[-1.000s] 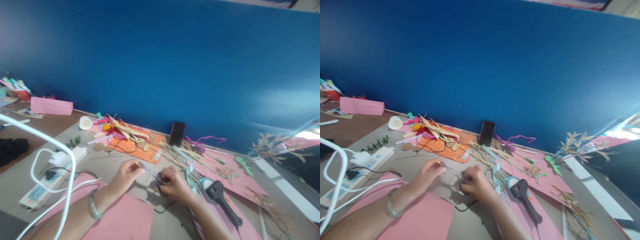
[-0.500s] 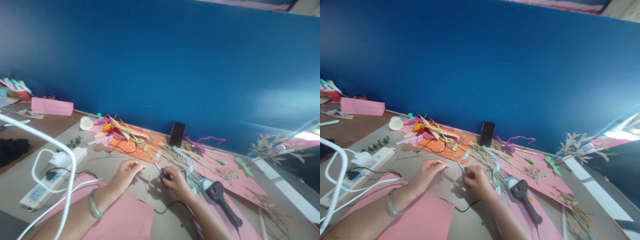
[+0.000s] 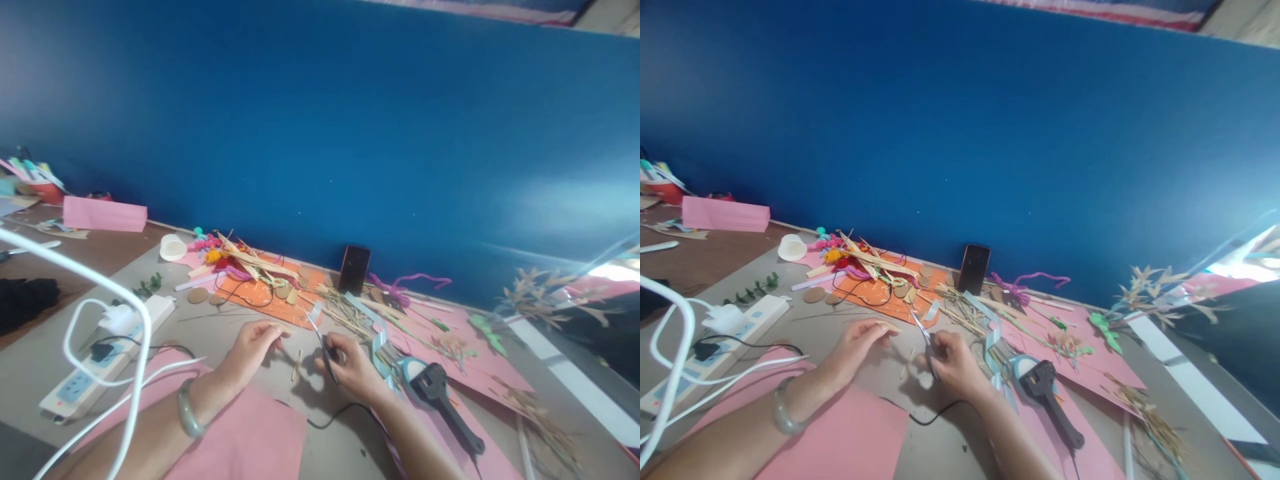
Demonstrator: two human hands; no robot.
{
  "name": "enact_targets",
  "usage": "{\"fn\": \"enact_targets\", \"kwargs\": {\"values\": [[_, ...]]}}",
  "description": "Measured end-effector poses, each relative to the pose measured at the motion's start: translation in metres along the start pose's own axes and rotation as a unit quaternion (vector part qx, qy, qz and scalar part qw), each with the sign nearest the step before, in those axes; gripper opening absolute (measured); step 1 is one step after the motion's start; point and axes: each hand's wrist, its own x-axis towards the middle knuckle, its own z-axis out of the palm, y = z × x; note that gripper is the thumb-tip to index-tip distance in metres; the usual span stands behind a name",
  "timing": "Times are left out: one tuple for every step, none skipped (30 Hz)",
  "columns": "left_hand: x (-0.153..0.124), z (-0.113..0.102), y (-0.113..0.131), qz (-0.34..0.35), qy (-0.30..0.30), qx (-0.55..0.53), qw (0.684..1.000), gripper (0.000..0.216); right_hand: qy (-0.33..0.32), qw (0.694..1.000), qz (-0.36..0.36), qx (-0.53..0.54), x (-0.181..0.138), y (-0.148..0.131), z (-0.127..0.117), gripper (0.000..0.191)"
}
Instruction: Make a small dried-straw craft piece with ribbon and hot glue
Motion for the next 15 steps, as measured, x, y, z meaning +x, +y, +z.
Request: {"fn": "enact_targets", "kwargs": {"values": [[0.0, 0.0, 0.0, 0.007, -0.003, 0.002, 1.0, 0.027, -0.009, 1.0, -0.003, -0.008, 0.0, -0.002, -0.001, 0.033], [0.0, 0.0, 0.0, 0.017, -0.007, 0.003, 1.0, 0.026, -0.017, 1.0, -0.006, -0.018, -0.001, -0.005, -0.002, 0.032], [0.001, -0.001, 0.0, 0.027, -0.011, 0.002, 1.0, 0.024, -0.026, 0.999, -0.011, -0.029, -0.001, -0.006, -0.003, 0.032], [0.001, 0.0, 0.0, 0.037, -0.013, -0.003, 0.999, 0.022, -0.035, 0.998, -0.015, -0.042, -0.002, -0.008, -0.003, 0.032], [0.002, 0.0, -0.001, 0.043, -0.015, -0.01, 0.999, 0.02, -0.045, 0.997, -0.02, -0.056, -0.003, -0.009, -0.004, 0.031], [0.002, 0.0, -0.002, 0.047, -0.018, -0.019, 0.999, 0.018, -0.052, 0.996, -0.023, -0.069, -0.004, -0.009, -0.004, 0.032], [0.003, 0.0, -0.003, 0.048, -0.02, -0.029, 0.998, 0.017, -0.058, 0.995, -0.025, -0.081, -0.005, -0.01, -0.004, 0.032], [0.004, 0.0, -0.005, 0.047, -0.022, -0.038, 0.998, 0.017, -0.064, 0.993, -0.026, -0.093, -0.005, -0.01, -0.004, 0.032], [0.004, 0.001, -0.007, 0.046, -0.024, -0.045, 0.998, 0.016, -0.069, 0.992, -0.028, -0.103, -0.006, -0.01, -0.003, 0.032], [0.005, 0.0, -0.008, 0.045, -0.027, -0.049, 0.997, 0.016, -0.071, 0.991, -0.028, -0.112, -0.006, -0.01, -0.003, 0.031], [0.005, 0.0, -0.009, 0.045, -0.028, -0.05, 0.997, 0.015, -0.074, 0.99, -0.029, -0.117, -0.007, -0.009, -0.003, 0.03], [0.005, 0.0, -0.01, 0.045, -0.028, -0.051, 0.997, 0.015, -0.075, 0.989, -0.029, -0.121, -0.007, -0.009, -0.002, 0.029], [0.005, 0.0, -0.01, 0.046, -0.028, -0.051, 0.997, 0.014, -0.076, 0.989, -0.029, -0.122, -0.007, -0.009, -0.002, 0.028], [0.005, -0.001, -0.01, 0.048, -0.029, -0.05, 0.997, 0.014, -0.075, 0.989, -0.029, -0.122, -0.007, -0.008, -0.002, 0.027], [0.005, -0.001, -0.009, 0.049, -0.03, -0.047, 0.997, 0.013, -0.075, 0.989, -0.028, -0.121, -0.007, -0.008, -0.002, 0.026]]}}
